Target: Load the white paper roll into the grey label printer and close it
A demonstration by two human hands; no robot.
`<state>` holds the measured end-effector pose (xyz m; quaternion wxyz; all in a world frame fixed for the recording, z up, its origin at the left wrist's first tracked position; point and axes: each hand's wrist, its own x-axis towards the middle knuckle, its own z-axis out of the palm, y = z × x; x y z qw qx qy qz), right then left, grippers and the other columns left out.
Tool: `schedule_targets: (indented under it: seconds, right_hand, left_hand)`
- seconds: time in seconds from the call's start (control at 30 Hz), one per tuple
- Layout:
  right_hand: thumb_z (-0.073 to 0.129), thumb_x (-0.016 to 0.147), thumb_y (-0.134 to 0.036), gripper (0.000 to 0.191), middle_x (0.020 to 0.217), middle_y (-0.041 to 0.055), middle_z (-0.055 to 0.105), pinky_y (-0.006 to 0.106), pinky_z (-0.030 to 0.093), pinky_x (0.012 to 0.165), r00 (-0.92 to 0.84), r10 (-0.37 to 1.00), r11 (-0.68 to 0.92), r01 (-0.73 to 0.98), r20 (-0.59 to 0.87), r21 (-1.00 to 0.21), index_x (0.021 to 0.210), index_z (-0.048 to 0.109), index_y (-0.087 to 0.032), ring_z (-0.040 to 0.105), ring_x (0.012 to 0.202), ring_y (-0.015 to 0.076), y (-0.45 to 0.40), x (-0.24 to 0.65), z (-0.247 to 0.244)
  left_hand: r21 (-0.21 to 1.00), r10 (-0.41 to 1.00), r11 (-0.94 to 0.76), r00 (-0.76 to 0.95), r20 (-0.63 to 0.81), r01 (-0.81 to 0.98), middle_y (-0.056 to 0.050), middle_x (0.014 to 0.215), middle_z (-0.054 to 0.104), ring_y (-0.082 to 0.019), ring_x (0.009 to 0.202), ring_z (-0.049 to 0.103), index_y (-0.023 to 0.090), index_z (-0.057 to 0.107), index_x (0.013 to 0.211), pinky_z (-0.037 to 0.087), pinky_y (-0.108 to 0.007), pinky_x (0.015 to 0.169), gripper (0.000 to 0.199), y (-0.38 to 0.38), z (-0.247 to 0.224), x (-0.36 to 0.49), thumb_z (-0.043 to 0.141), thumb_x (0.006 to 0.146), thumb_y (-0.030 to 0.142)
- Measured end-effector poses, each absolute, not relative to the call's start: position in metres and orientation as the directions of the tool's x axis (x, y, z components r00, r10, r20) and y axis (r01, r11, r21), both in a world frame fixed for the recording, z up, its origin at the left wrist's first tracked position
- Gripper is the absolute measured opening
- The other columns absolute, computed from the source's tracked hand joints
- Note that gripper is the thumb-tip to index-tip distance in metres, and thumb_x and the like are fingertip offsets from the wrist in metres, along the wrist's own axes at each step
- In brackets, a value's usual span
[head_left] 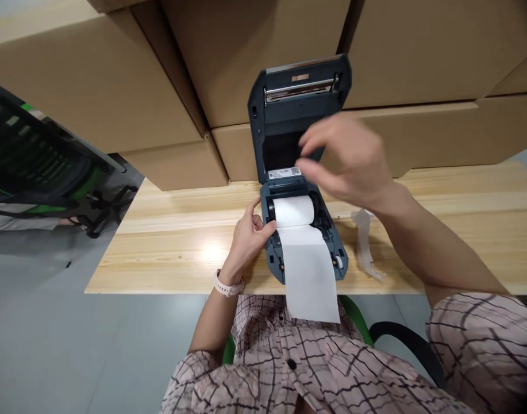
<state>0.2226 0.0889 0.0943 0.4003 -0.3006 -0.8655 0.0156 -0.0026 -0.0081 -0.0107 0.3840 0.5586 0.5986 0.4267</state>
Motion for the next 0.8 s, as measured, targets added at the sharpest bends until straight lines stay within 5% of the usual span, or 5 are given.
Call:
schedule_targets:
  seconds: [0.17,0.3,0.47,0.6,0.8]
  right_hand:
    - [0.072,0.092,-0.052,0.057,0.12,0.0166,0.078,0.046,0.052,0.087,-0.796,0.597,0.754,0.6,-0.105,-0.267,0.138,0.061,-0.019,0.073,0.105,0.0383,0.083,0.21,0.07]
    - [0.079,0.084,-0.052,0.081,0.127,0.0227,0.077,0.048,0.051,0.093,-0.762,0.558,0.749,0.633,-0.331,-0.196,0.151,0.054,-0.015,0.073,0.113,0.0442,0.099,0.189,0.062]
    - [0.085,0.076,-0.046,0.09,0.129,0.018,0.076,0.045,0.056,0.09,-0.815,0.488,0.75,0.574,-0.313,-0.327,0.155,0.052,-0.018,0.074,0.109,0.038,0.106,0.197,0.079]
    - [0.086,0.076,-0.048,0.093,0.143,0.011,0.071,0.044,0.06,0.098,-0.91,0.412,0.731,0.354,-0.035,-0.583,0.158,0.05,-0.027,0.071,0.119,0.033,0.101,0.249,0.103]
    - [0.099,0.063,-0.043,0.083,0.131,0.0037,0.076,0.034,0.06,0.081,-0.668,0.708,0.545,0.311,0.229,-0.779,0.139,0.065,-0.036,0.074,0.111,0.0256,0.105,0.334,0.091]
  left_hand:
    - [0.906,0.997,0.044,-0.075,-0.014,0.42,0.009,0.062,0.048,-0.017,0.063,0.05,0.013,0.052,0.158,0.036,-0.032,0.066,0.079,-0.006,-0.005,0.0,0.067,0.083,0.033]
    - [0.894,0.999,0.033,-0.034,-0.02,0.448,0.009,0.061,0.049,-0.017,0.061,0.049,0.009,0.047,0.16,0.034,-0.033,0.063,0.084,-0.003,-0.001,0.0,0.059,0.079,0.026]
    - [0.892,1.0,0.023,-0.023,-0.014,0.452,0.008,0.061,0.049,-0.017,0.062,0.048,0.008,0.046,0.162,0.034,-0.033,0.063,0.087,-0.002,-0.002,-0.003,0.059,0.078,0.028]
    - [0.909,0.999,0.025,-0.04,-0.009,0.417,0.008,0.062,0.051,-0.017,0.062,0.049,0.009,0.048,0.162,0.035,-0.033,0.063,0.087,-0.003,-0.005,-0.004,0.063,0.079,0.031]
    - [0.921,0.999,0.004,-0.049,0.017,0.389,0.007,0.06,0.049,-0.017,0.059,0.046,0.01,0.05,0.162,0.033,-0.033,0.062,0.085,-0.003,-0.01,-0.003,0.064,0.08,0.028]
